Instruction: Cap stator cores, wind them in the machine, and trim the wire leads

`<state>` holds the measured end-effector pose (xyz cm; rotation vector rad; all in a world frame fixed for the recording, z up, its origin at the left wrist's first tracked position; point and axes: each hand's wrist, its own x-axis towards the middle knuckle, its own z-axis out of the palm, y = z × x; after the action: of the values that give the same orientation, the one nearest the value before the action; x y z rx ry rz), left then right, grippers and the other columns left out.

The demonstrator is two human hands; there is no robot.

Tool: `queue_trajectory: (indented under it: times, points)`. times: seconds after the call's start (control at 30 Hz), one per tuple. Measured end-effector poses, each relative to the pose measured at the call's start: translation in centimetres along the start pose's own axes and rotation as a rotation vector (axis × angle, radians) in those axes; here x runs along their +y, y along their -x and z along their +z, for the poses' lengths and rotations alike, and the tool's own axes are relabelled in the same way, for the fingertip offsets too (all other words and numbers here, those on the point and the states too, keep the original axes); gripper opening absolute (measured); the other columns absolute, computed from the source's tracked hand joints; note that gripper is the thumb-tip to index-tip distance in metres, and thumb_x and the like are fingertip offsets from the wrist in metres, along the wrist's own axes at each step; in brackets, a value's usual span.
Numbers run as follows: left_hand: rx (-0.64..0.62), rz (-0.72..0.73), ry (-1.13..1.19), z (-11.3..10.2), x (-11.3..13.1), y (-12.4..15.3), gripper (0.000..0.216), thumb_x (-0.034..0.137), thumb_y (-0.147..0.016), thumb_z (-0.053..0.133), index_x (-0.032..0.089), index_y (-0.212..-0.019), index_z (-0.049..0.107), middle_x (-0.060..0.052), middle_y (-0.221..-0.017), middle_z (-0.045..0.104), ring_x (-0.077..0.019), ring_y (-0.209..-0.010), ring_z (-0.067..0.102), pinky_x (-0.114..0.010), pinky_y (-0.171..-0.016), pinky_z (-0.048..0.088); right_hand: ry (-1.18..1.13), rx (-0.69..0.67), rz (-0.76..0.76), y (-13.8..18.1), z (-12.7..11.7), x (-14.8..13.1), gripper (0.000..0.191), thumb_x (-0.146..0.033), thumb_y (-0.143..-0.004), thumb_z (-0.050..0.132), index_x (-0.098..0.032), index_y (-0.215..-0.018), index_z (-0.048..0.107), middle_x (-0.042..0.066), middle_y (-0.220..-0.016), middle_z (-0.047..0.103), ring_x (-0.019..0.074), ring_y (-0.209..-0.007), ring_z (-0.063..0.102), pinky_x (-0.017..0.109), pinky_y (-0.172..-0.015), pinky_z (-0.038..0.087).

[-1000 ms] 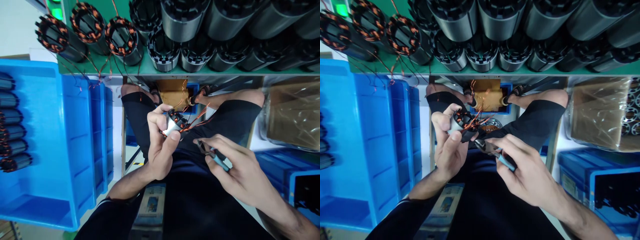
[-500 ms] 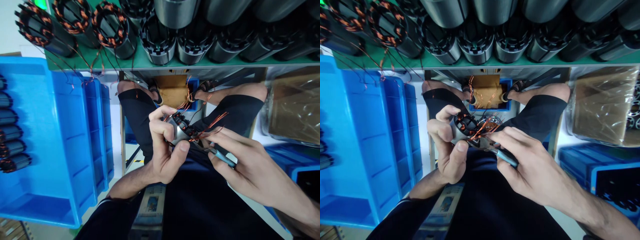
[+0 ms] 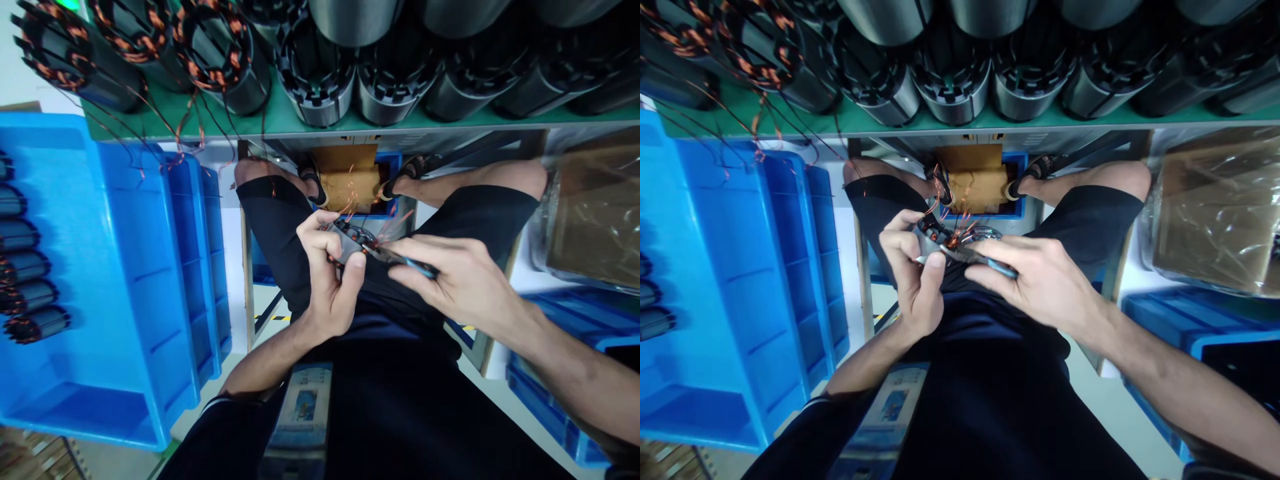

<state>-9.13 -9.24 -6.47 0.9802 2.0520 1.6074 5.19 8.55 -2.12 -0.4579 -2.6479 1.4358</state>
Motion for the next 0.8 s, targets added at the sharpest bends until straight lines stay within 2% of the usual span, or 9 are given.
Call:
queue_trajectory:
  times: [0.1, 0.2, 0.27, 0.37, 0.47, 0.57, 0.7, 0.8]
  points:
    - [0.019, -0.141, -0.066, 1.1, -3.6, 0.0, 0.032, 0.059, -0.120, 0.053, 0.031, -0.112, 0.039, -0.009, -0.132, 0.047, -0.0300, -0.144, 0.054, -0.053, -0.121, 0.051, -0.073, -0.120, 0.115, -2.4, 2.0, 4.1, 0.041, -0.051, -0.122, 0.058, -0.024, -0.108, 0.087, 0.003, -0.095, 0.086, 0.0192, -0.078, 0.073, 0.033, -0.081, 0.053]
    - [0.036, -0.287, -0.126, 2.5, -7.6, -0.3, 0.038, 0.064, -0.120, 0.050, 0.031, -0.108, 0.037, -0.008, -0.123, 0.047, -0.0296, -0.139, 0.055, -0.053, -0.125, 0.049, -0.113, -0.227, 0.199, -4.8, 4.3, 8.2, 0.057, -0.058, -0.120, 0.053, -0.021, -0.087, 0.081, 0.001, -0.070, 0.072, 0.0162, -0.064, 0.056, 0.034, -0.076, 0.044]
    - [0.044, -0.358, -0.150, 3.4, -10.0, -0.6, 0.033, 0.056, -0.119, 0.054, 0.030, -0.107, 0.038, -0.007, -0.120, 0.048, -0.0284, -0.130, 0.056, -0.051, -0.123, 0.050, -0.133, -0.270, 0.236, -6.1, 5.7, 10.8, 0.063, -0.065, -0.119, 0.049, -0.020, -0.089, 0.082, 0.000, -0.064, 0.066, 0.0160, -0.062, 0.054, 0.034, -0.075, 0.043]
    - [0.061, -0.472, -0.180, 4.5, -12.6, -1.3, 0.027, 0.038, -0.117, 0.061, 0.030, -0.105, 0.039, -0.006, -0.116, 0.050, -0.0272, -0.122, 0.055, -0.049, -0.122, 0.050, -0.170, -0.349, 0.304, -7.7, 7.4, 14.2, 0.076, -0.078, -0.117, 0.044, -0.017, -0.103, 0.088, 0.000, -0.062, 0.064, 0.0169, -0.063, 0.058, 0.034, -0.075, 0.044]
    - [0.074, -0.552, -0.202, 5.2, -14.0, -1.9, 0.027, 0.025, -0.113, 0.064, 0.030, -0.103, 0.039, -0.006, -0.117, 0.052, -0.0273, -0.124, 0.054, -0.048, -0.125, 0.047, -0.207, -0.425, 0.363, -8.8, 8.4, 16.6, 0.081, -0.087, -0.114, 0.046, -0.017, -0.109, 0.087, -0.002, -0.063, 0.063, 0.0166, -0.062, 0.059, 0.033, -0.072, 0.048]
    - [0.082, -0.589, -0.224, 5.7, -15.0, -2.5, 0.025, 0.020, -0.111, 0.063, 0.029, -0.104, 0.040, -0.006, -0.116, 0.054, -0.0277, -0.124, 0.053, -0.049, -0.126, 0.046, -0.238, -0.474, 0.414, -9.6, 9.0, 18.2, 0.073, -0.086, -0.115, 0.054, -0.018, -0.109, 0.082, -0.004, -0.067, 0.063, 0.0153, -0.060, 0.059, 0.032, -0.069, 0.053]
    - [0.081, -0.576, -0.250, 6.1, -16.1, -2.9, 0.025, 0.019, -0.108, 0.062, 0.029, -0.103, 0.040, -0.006, -0.111, 0.054, -0.0288, -0.119, 0.055, -0.050, -0.122, 0.049, -0.287, -0.511, 0.447, -10.5, 9.4, 19.6, 0.062, -0.076, -0.117, 0.062, -0.017, -0.108, 0.078, -0.005, -0.074, 0.065, 0.0124, -0.059, 0.058, 0.030, -0.066, 0.057]
    - [0.080, -0.511, -0.269, 5.9, -16.1, -2.9, 0.022, 0.020, -0.108, 0.059, 0.029, -0.105, 0.040, -0.006, -0.110, 0.053, -0.0293, -0.117, 0.054, -0.052, -0.119, 0.050, -0.337, -0.485, 0.444, -11.0, 9.3, 19.7, 0.057, -0.072, -0.118, 0.064, -0.017, -0.108, 0.077, -0.005, -0.075, 0.066, 0.0119, -0.059, 0.058, 0.029, -0.065, 0.056]
